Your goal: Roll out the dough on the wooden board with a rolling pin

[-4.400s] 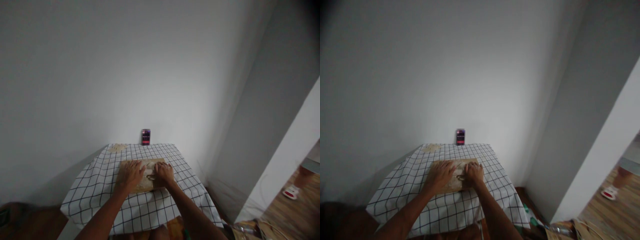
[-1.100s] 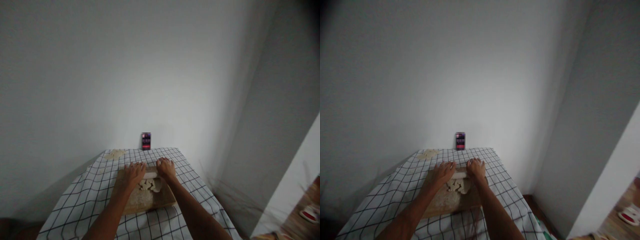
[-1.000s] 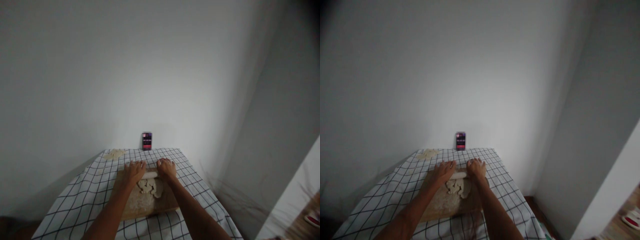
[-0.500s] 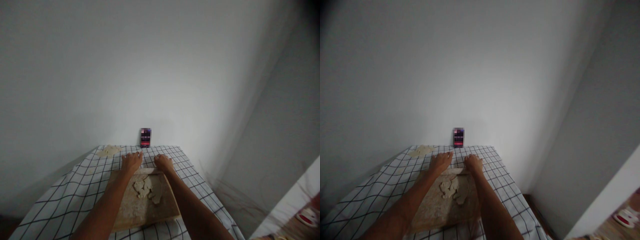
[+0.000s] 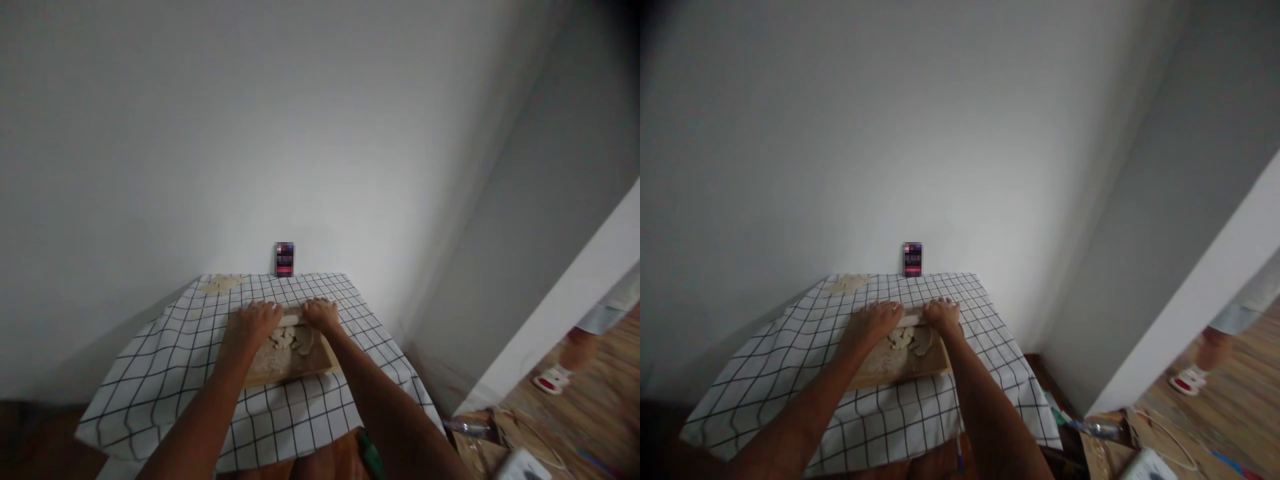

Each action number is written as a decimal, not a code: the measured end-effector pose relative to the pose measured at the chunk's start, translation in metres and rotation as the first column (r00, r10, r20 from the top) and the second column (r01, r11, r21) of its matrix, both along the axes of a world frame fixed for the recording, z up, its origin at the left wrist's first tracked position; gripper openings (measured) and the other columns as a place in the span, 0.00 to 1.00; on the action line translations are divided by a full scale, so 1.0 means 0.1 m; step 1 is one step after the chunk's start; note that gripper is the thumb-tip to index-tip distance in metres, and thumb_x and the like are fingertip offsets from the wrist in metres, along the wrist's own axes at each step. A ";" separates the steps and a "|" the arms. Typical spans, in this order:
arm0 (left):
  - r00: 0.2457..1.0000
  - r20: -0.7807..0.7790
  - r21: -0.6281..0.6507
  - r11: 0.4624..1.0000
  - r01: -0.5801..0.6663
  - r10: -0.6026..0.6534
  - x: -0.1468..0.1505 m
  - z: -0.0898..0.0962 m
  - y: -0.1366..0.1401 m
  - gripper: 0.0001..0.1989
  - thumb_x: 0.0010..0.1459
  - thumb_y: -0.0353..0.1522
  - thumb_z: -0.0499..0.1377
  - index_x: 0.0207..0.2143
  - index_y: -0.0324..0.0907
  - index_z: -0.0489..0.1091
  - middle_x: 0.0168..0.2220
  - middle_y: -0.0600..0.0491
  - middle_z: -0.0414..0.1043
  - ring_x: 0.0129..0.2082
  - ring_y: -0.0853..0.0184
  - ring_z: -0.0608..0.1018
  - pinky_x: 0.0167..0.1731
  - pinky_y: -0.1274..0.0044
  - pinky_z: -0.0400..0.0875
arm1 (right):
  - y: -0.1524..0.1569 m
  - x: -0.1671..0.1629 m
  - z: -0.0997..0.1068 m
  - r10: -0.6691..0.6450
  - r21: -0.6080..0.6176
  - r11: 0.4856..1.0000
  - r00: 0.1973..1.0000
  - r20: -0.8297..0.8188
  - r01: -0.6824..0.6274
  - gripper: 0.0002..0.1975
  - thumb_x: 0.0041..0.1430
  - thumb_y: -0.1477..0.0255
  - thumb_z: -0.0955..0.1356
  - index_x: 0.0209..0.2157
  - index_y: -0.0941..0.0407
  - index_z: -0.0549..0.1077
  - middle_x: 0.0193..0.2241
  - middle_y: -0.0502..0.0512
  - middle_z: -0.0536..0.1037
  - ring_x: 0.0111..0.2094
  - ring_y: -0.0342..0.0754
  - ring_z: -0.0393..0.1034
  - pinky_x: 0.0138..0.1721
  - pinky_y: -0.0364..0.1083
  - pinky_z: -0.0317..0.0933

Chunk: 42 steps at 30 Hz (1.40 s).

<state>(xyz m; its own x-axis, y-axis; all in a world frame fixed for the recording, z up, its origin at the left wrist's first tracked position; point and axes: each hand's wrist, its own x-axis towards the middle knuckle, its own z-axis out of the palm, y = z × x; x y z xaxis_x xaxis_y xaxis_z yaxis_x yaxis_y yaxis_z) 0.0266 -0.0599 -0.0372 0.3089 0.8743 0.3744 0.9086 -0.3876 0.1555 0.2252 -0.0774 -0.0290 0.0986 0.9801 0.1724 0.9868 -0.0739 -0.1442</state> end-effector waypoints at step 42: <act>0.993 0.122 0.044 0.999 0.000 -0.006 -0.10 -0.18 -1.06 0.26 0.73 0.43 0.46 0.62 0.44 0.74 0.68 0.45 0.71 0.69 0.47 0.69 0.70 0.49 0.57 | -1.08 -0.20 -0.12 -0.022 0.100 0.995 0.999 -0.033 0.025 0.24 0.78 0.61 0.54 0.64 0.48 0.72 0.70 0.59 0.67 0.72 0.57 0.55 0.70 0.66 0.43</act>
